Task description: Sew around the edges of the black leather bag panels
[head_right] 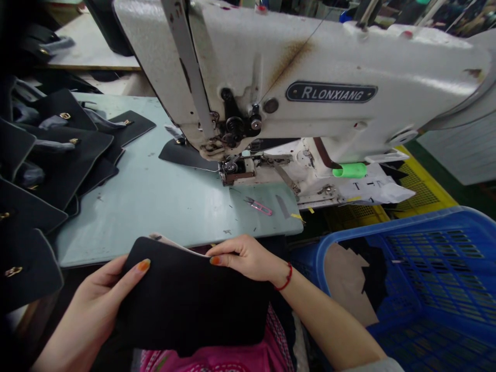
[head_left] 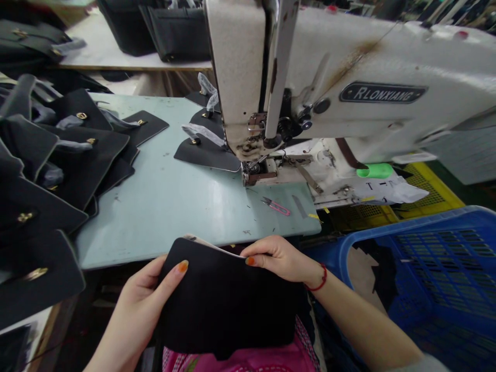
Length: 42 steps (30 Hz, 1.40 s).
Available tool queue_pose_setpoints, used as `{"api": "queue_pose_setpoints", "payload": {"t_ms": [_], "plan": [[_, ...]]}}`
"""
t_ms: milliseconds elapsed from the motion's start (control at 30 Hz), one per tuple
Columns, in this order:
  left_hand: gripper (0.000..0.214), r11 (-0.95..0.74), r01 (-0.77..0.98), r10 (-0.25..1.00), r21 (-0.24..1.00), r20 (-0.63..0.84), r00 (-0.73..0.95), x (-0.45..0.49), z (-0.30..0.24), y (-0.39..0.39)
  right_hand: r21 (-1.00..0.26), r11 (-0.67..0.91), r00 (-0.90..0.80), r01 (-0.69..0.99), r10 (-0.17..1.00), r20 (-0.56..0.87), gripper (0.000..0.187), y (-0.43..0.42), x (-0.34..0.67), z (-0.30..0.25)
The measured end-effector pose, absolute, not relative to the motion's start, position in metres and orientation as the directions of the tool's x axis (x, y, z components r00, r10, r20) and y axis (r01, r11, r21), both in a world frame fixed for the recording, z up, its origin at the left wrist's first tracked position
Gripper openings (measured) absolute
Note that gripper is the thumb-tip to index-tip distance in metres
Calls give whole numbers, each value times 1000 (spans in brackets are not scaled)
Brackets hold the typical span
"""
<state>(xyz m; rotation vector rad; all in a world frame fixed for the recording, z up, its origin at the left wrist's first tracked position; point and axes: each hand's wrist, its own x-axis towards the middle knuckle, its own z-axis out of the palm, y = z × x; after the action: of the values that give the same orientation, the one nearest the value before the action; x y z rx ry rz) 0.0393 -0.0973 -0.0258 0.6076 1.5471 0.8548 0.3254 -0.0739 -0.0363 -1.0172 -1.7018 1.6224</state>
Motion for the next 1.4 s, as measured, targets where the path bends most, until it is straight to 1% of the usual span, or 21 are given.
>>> {"api": "queue_pose_setpoints", "payload": {"t_ms": [100,233,333,567,667,767,833,933,1000,1100,1267,1400], "plan": [[53,633,-155,739,758,-652,-172,45,-23,-97,-977,52,-577,205,813,-78,31,-73,322,-27],[53,640,-203,720,741,-671,-178,53,-21,-98,-950,186,-576,252,818,8,36,-74,314,-18],[53,634,-215,725,743,-668,-169,57,-21,-99,-963,162,-559,217,829,14,38,-73,310,-17],[56,625,-219,748,749,-655,-106,58,-27,-105,-995,-18,-574,97,816,-71,44,-73,309,-21],[55,620,-214,759,755,-646,-82,61,-25,-105,-996,-54,-585,66,807,-83,47,-74,310,-22],[54,599,-197,775,776,-623,-102,64,-20,-104,-997,9,-578,83,815,-40,49,-74,310,-19],[55,575,-171,795,800,-596,-115,65,-18,-104,-985,87,-551,149,834,-9,46,-74,309,-14],[54,551,-133,822,824,-563,-84,64,-19,-105,-948,193,-529,255,848,30,43,-75,305,-7],[51,525,-98,844,846,-532,-72,63,-19,-106,-934,231,-536,273,842,51,45,-75,302,-4],[49,488,-43,868,872,-490,-82,62,-18,-108,-937,228,-539,265,841,52,45,-74,299,-3],[47,441,19,896,897,-438,-76,63,-14,-109,-957,160,-511,241,859,15,40,-75,297,-4],[49,413,49,909,909,-408,-86,64,-12,-108,-953,166,-495,254,869,20,37,-75,295,-2]]}}
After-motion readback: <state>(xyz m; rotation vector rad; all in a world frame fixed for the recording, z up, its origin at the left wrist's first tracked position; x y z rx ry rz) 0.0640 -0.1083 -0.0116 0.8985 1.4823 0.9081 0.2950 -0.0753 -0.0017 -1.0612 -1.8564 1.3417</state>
